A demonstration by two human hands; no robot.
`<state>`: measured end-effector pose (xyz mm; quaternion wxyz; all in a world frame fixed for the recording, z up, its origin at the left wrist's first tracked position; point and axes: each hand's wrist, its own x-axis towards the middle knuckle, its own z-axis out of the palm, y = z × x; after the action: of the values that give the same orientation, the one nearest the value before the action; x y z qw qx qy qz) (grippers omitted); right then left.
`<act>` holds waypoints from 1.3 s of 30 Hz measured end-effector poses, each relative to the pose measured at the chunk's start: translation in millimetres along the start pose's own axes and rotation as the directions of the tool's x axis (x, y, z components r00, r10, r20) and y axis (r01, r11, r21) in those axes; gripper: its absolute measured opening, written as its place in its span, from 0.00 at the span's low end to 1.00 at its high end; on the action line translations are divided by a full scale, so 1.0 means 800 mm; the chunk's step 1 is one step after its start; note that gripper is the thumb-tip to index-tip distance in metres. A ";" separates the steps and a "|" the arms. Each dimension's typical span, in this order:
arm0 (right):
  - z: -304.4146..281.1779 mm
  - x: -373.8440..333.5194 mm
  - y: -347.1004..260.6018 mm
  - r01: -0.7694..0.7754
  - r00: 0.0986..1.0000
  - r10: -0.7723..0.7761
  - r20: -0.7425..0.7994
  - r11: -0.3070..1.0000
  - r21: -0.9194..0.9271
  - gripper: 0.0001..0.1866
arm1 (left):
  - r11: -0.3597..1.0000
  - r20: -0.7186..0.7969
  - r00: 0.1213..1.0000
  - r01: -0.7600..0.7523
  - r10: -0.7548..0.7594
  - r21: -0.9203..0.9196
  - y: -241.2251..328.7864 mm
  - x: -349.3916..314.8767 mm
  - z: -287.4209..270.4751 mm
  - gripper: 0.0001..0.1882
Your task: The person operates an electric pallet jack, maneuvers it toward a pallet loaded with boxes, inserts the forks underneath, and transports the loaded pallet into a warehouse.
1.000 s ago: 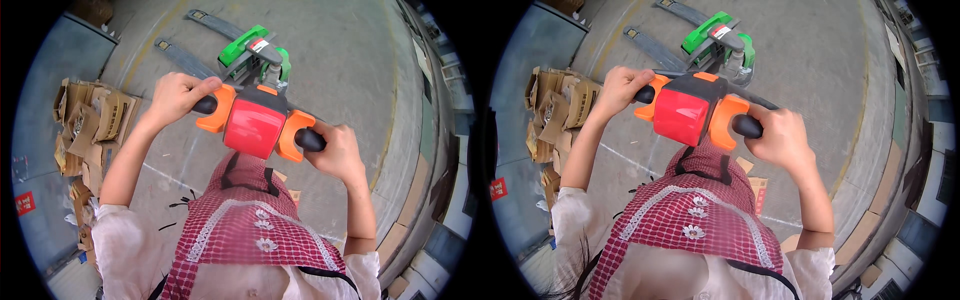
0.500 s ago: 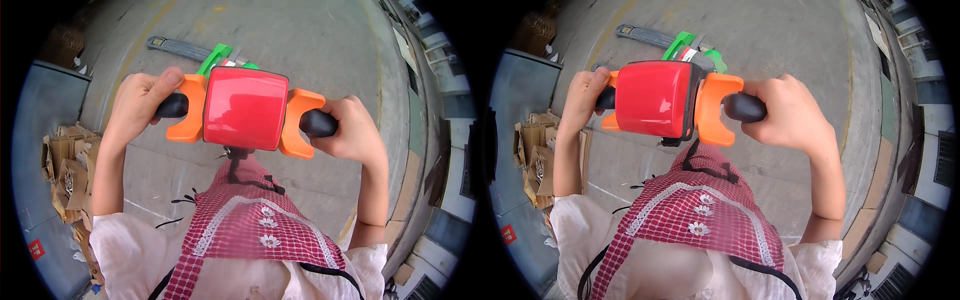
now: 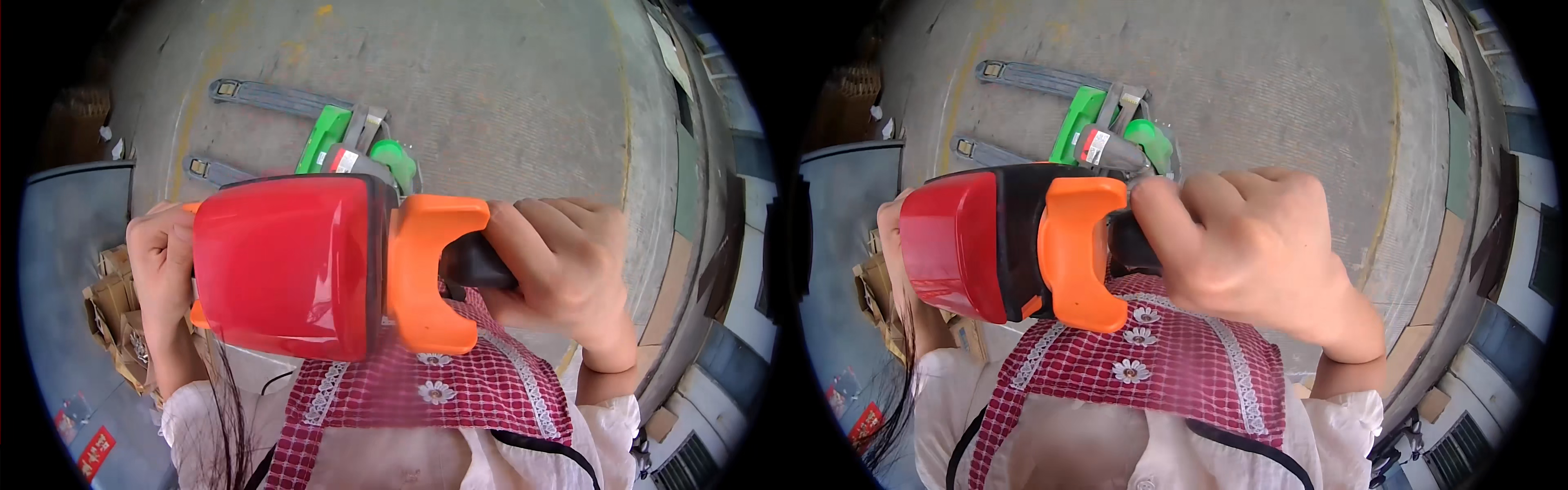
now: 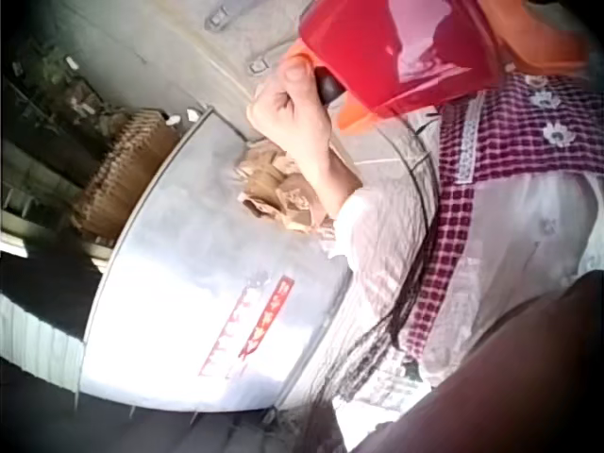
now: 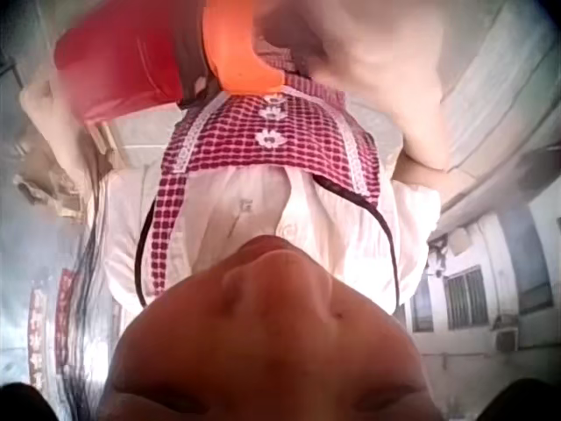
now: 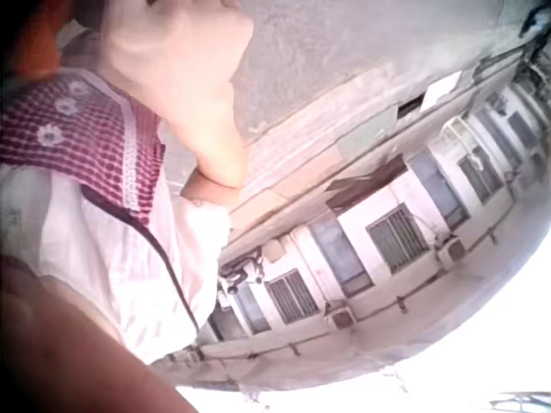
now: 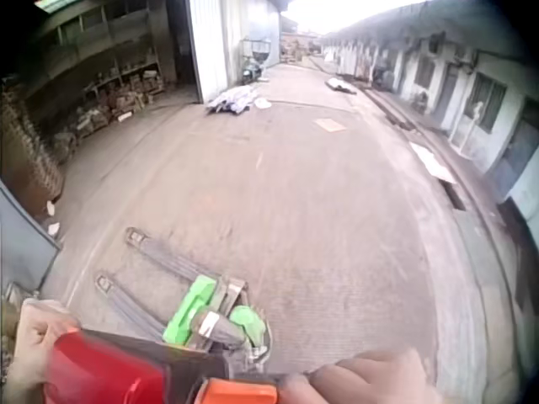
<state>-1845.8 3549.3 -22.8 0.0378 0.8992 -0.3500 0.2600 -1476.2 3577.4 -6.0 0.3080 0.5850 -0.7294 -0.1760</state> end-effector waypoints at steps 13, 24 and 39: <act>-0.289 -0.399 0.546 0.270 0.963 -0.247 -0.112 0.911 0.311 0.10 | 0.836 -0.207 0.832 0.432 -0.514 -0.339 0.530 0.080 0.467 0.11; -0.158 -0.344 0.542 0.487 0.852 -0.515 -0.094 0.714 0.503 0.13 | 0.828 -0.204 0.822 0.555 -0.531 0.081 0.548 -0.025 0.536 0.50; 0.033 -0.366 0.474 0.310 0.763 -0.521 0.384 0.815 0.490 0.14 | 0.579 0.037 0.584 0.792 -0.811 0.192 0.409 -0.097 0.620 0.40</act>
<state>-2261.8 3436.1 -233.2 -0.1797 0.9786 -0.0742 0.0674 -2035.1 3684.0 -193.8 0.1042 0.8617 -0.4143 -0.2739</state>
